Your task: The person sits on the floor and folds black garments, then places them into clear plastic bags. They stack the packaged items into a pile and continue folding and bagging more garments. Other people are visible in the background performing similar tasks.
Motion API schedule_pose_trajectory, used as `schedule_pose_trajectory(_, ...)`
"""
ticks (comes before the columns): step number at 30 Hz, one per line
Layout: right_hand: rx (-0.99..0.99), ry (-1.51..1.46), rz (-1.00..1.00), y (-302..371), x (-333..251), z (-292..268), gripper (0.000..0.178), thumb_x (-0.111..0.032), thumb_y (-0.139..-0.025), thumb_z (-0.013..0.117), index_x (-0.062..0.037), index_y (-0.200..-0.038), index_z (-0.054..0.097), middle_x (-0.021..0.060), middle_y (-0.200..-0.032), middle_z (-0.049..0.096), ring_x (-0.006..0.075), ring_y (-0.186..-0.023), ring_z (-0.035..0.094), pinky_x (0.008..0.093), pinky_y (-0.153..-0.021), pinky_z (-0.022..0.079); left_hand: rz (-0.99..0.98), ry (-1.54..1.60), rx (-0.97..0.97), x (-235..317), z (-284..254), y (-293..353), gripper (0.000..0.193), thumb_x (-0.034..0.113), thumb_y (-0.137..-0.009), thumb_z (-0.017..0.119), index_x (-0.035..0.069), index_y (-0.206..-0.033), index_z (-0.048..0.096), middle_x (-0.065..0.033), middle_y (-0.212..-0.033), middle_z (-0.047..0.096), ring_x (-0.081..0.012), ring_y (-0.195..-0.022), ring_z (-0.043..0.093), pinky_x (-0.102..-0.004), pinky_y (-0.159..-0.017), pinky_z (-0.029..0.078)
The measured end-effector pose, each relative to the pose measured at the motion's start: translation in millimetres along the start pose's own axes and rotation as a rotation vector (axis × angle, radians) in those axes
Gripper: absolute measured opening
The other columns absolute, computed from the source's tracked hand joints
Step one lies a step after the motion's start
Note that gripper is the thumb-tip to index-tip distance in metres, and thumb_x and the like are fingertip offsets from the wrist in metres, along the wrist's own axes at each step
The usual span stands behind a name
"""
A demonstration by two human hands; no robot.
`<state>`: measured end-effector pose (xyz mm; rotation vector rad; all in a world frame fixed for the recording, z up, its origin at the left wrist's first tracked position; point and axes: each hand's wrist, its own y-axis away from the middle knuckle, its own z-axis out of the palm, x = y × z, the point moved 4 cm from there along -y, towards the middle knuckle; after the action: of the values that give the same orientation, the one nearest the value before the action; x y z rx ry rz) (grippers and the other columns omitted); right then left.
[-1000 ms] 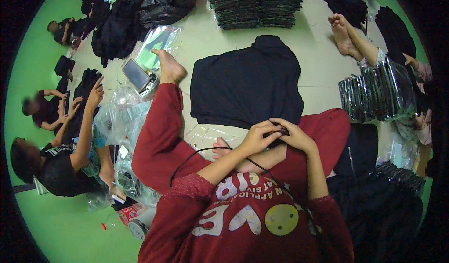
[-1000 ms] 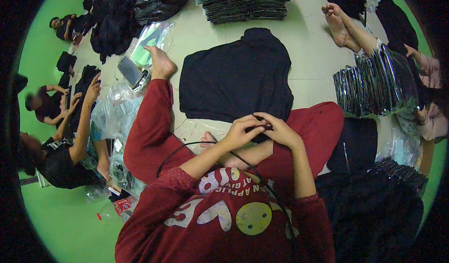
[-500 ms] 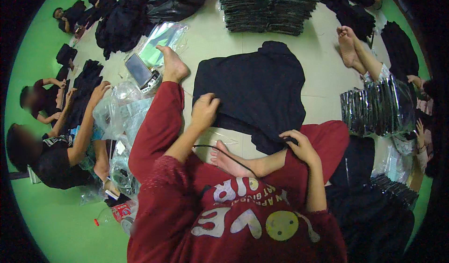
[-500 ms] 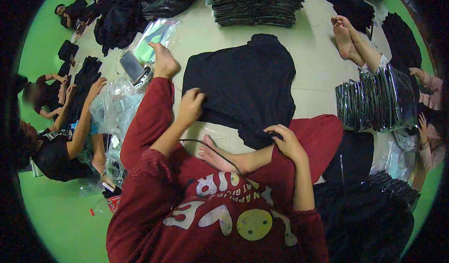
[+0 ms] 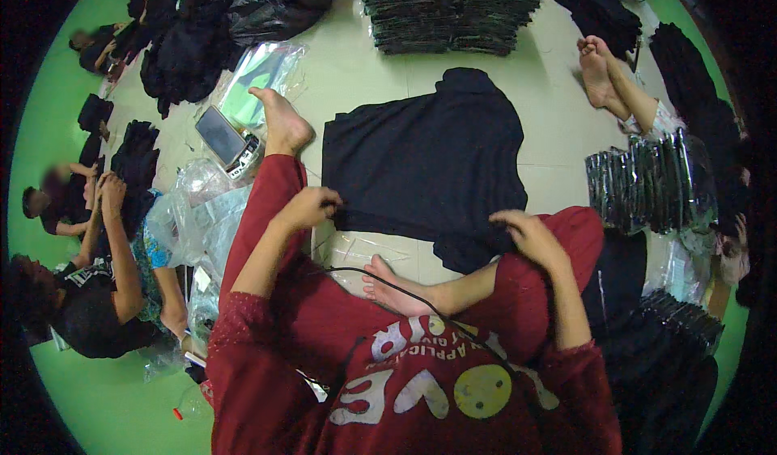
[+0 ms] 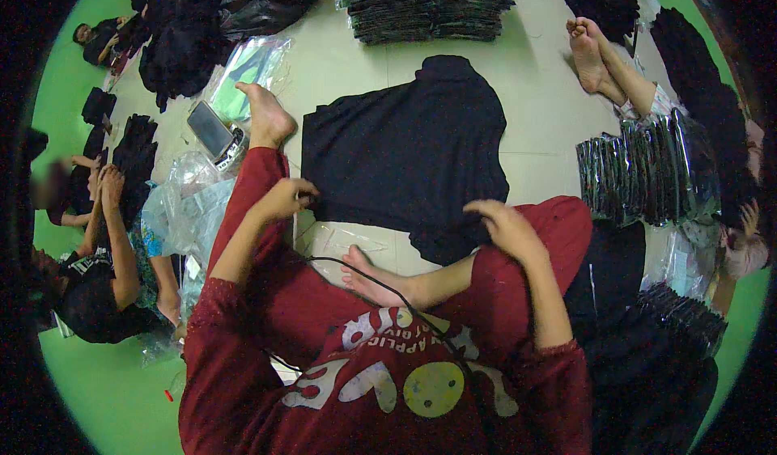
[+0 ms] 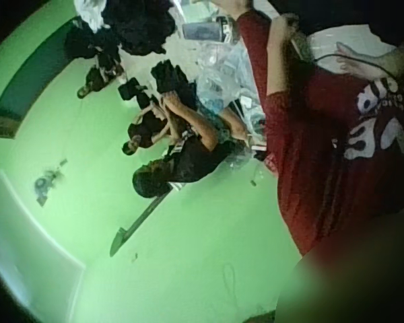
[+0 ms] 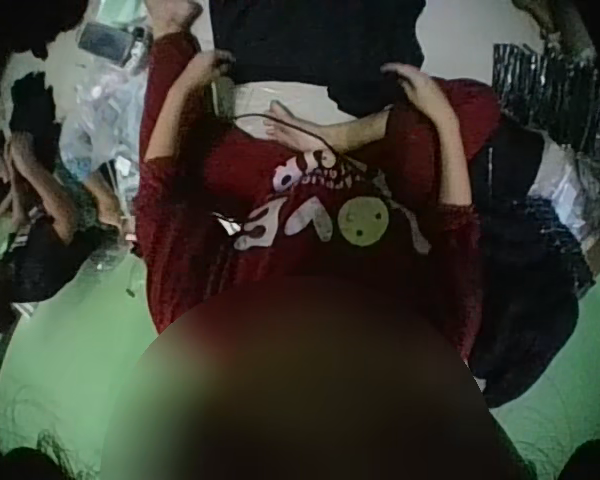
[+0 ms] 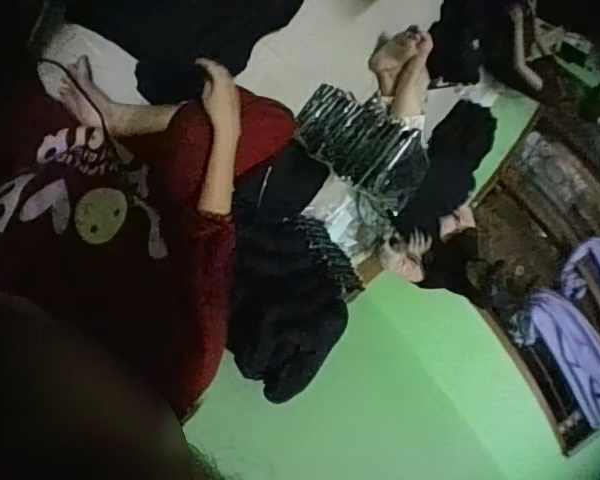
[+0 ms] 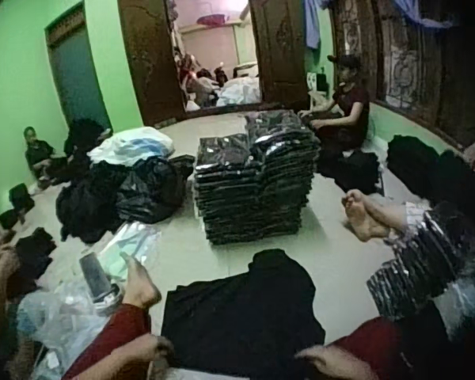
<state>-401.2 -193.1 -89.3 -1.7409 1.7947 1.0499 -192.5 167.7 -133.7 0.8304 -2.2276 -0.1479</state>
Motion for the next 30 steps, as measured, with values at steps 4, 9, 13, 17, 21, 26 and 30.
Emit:
schedule_pose_trajectory(4, 0.195, 0.118, -0.151, -54, 5, -39, 0.038, 0.006, -0.082, 0.046, -0.0056, -0.117, 0.055, 0.0155, -0.115, 0.06, 0.0315, -0.109, 0.056, 0.0376, -0.094, 0.043, -0.17, 0.506, 0.179, -25, -12, -24, 0.027, 0.013, -0.077, 0.069, 0.002, -0.101, 0.061, -0.0021, -0.083, 0.06, -0.0117, -0.077, 0.054, -0.026, -0.07, 0.044)
schedule_pose_trajectory(9, 0.317, -0.078, 0.125, -103, 19, -87, 0.048, 0.006, -0.082, 0.047, -0.009, -0.127, 0.048, 0.0157, -0.11, 0.062, 0.0308, -0.102, 0.059, 0.0336, -0.09, 0.045, -0.371, 0.708, 0.48, -40, 12, -15, 0.037, 0.018, -0.078, 0.072, 0.004, -0.109, 0.057, 0.0013, -0.078, 0.053, -0.0081, -0.069, 0.046, -0.0217, -0.061, 0.038)
schedule_pose_trajectory(13, 0.356, -0.011, 0.011, -88, 7, -73, 0.05, 0.005, -0.081, 0.048, -0.0074, -0.13, 0.044, 0.0169, -0.115, 0.058, 0.0311, -0.106, 0.056, 0.0348, -0.095, 0.042, -0.409, 0.583, 0.7, -34, 25, -13, 0.04, 0.015, -0.079, 0.069, 0.002, -0.114, 0.053, -0.0003, -0.08, 0.055, -0.009, -0.072, 0.051, -0.0231, -0.067, 0.042)
schedule_pose_trajectory(17, 0.318, 0.205, -0.148, -80, -2, -4, 0.05, 0.004, -0.08, 0.049, -0.0048, -0.13, 0.044, 0.0196, -0.124, 0.051, 0.0328, -0.116, 0.049, 0.0399, -0.1, 0.038, -0.178, -0.006, 0.997, -4, 29, -20, 0.028, 0.012, -0.09, 0.052, 0.003, -0.116, 0.052, -0.0139, -0.093, 0.062, -0.0257, -0.079, 0.062, -0.033, -0.074, 0.048)
schedule_pose_trajectory(21, 0.203, 0.214, -0.105, -68, 17, 35, 0.046, 0.004, -0.079, 0.049, -0.0048, -0.124, 0.05, 0.0189, -0.122, 0.054, 0.0344, -0.114, 0.051, 0.0404, -0.099, 0.04, -0.25, -0.296, 0.813, -3, 31, -20, 0.026, 0.01, -0.089, 0.049, 0.006, -0.114, 0.051, -0.0162, -0.094, 0.059, -0.0338, -0.076, 0.061, -0.0406, -0.066, 0.05)
schedule_pose_trajectory(26, 0.109, 0.073, 0.012, -70, 44, 21, 0.042, 0.004, -0.078, 0.049, -0.0037, -0.118, 0.054, 0.0183, -0.119, 0.056, 0.0329, -0.11, 0.054, 0.0397, -0.095, 0.043, -0.418, -0.394, 0.612, -4, 25, -12, 0.038, 0.003, -0.077, 0.055, 0.009, -0.114, 0.052, -0.0154, -0.1, 0.055, -0.0319, -0.091, 0.058, -0.0414, -0.075, 0.047)
schedule_pose_trajectory(30, 0.125, 0.213, -0.069, -71, 43, 25, 0.043, 0.004, -0.076, 0.05, -0.0035, -0.117, 0.055, 0.0168, -0.116, 0.057, 0.0324, -0.107, 0.055, 0.0402, -0.092, 0.043, -0.288, -0.41, 0.861, 30, -4, -35, 0.047, -0.002, -0.066, 0.057, 0.008, -0.113, 0.055, -0.0132, -0.117, 0.051, -0.0307, -0.11, 0.047, -0.0423, -0.093, 0.035)
